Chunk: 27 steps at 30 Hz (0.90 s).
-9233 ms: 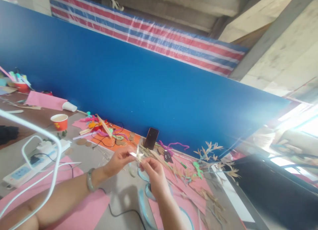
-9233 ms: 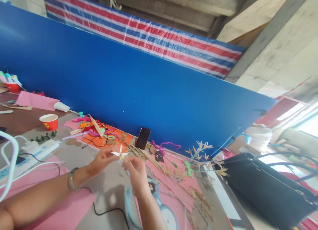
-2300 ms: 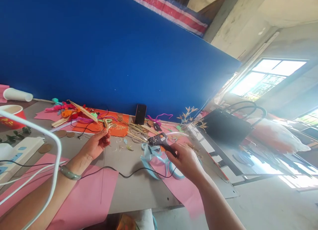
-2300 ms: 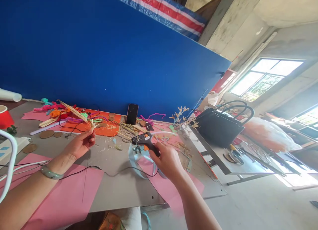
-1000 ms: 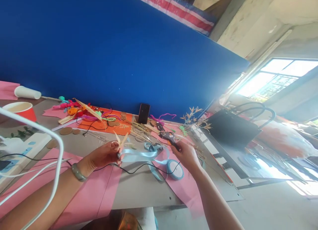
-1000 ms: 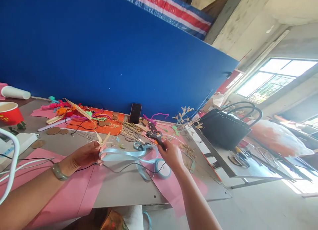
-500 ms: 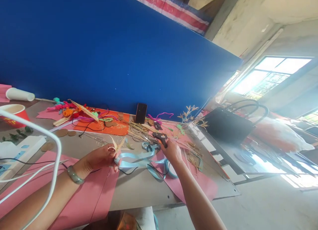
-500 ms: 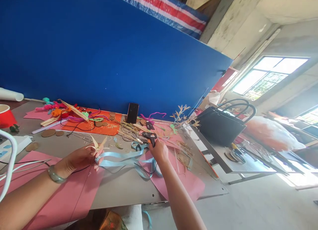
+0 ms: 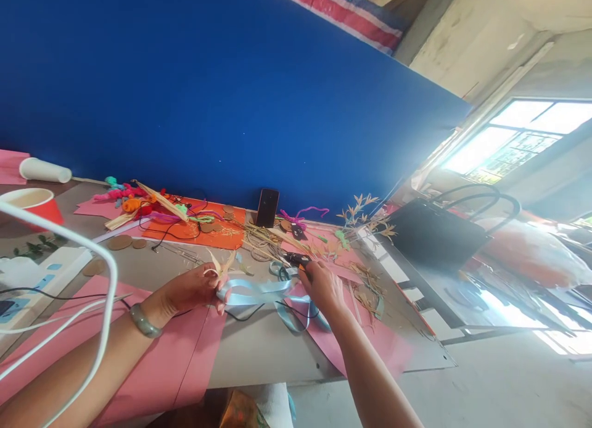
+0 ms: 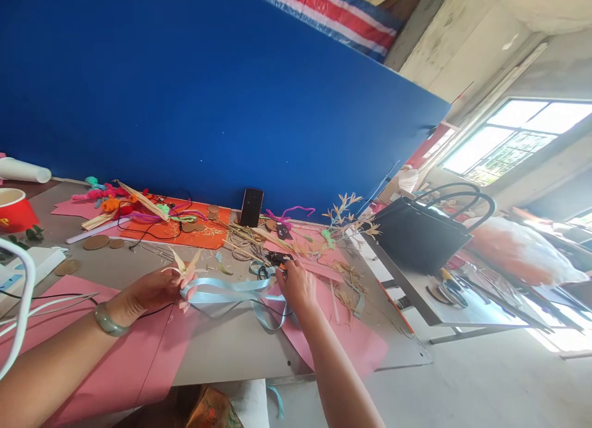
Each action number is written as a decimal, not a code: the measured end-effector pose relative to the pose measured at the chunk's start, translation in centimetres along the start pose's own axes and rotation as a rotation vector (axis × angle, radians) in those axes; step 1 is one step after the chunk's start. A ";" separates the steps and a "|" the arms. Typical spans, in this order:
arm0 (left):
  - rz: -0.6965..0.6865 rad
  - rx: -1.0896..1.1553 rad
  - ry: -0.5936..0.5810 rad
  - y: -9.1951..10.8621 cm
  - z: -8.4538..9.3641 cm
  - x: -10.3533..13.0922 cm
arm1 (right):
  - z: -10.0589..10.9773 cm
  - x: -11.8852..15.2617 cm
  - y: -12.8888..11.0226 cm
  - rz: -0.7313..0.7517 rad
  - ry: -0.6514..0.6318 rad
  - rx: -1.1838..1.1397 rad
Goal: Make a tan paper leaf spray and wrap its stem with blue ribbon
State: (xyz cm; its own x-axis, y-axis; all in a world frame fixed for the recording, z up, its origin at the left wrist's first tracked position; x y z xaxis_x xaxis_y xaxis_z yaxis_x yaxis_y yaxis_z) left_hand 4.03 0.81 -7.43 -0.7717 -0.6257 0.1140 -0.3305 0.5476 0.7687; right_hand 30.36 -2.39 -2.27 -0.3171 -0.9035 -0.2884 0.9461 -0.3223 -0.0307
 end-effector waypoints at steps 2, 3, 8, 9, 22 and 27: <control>-0.033 0.043 -0.005 0.4 -0.1 -0.1 | 1.1 1.7 -2.6 0.169 -0.063 -0.154; -0.048 0.068 -0.012 0.6 -0.2 -0.1 | 1.1 3.0 -4.2 0.281 -0.151 -0.236; -0.071 0.140 -0.011 1.4 0.0 -0.3 | -0.8 7.5 -6.3 0.379 -0.305 0.032; -0.081 0.143 0.003 1.6 0.1 -0.4 | -1.3 7.8 -6.1 0.342 -0.292 0.109; -0.145 0.200 0.044 2.3 1.2 -1.0 | 12.2 8.3 -7.2 0.592 -0.467 -0.906; -0.158 0.221 0.120 2.4 2.2 -1.4 | 19.8 3.7 -7.1 0.406 -0.272 -1.143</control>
State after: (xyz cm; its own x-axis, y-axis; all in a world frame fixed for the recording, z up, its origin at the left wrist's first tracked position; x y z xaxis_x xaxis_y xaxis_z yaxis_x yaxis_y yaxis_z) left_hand 3.17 4.24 -7.09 -0.6359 -0.7668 0.0875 -0.5617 0.5376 0.6289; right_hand 21.20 -9.05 15.88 0.1381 -0.9533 -0.2686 0.4495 0.3020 -0.8407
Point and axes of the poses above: each hand's wrist, its own x-axis away from the middle knuckle, its own z-axis out of the back of the hand, y = z × x, the point moved 9 cm from there along -x, towards the middle knuckle, and after that the axes turned 12 degrees about y, right-handed, at the moved point
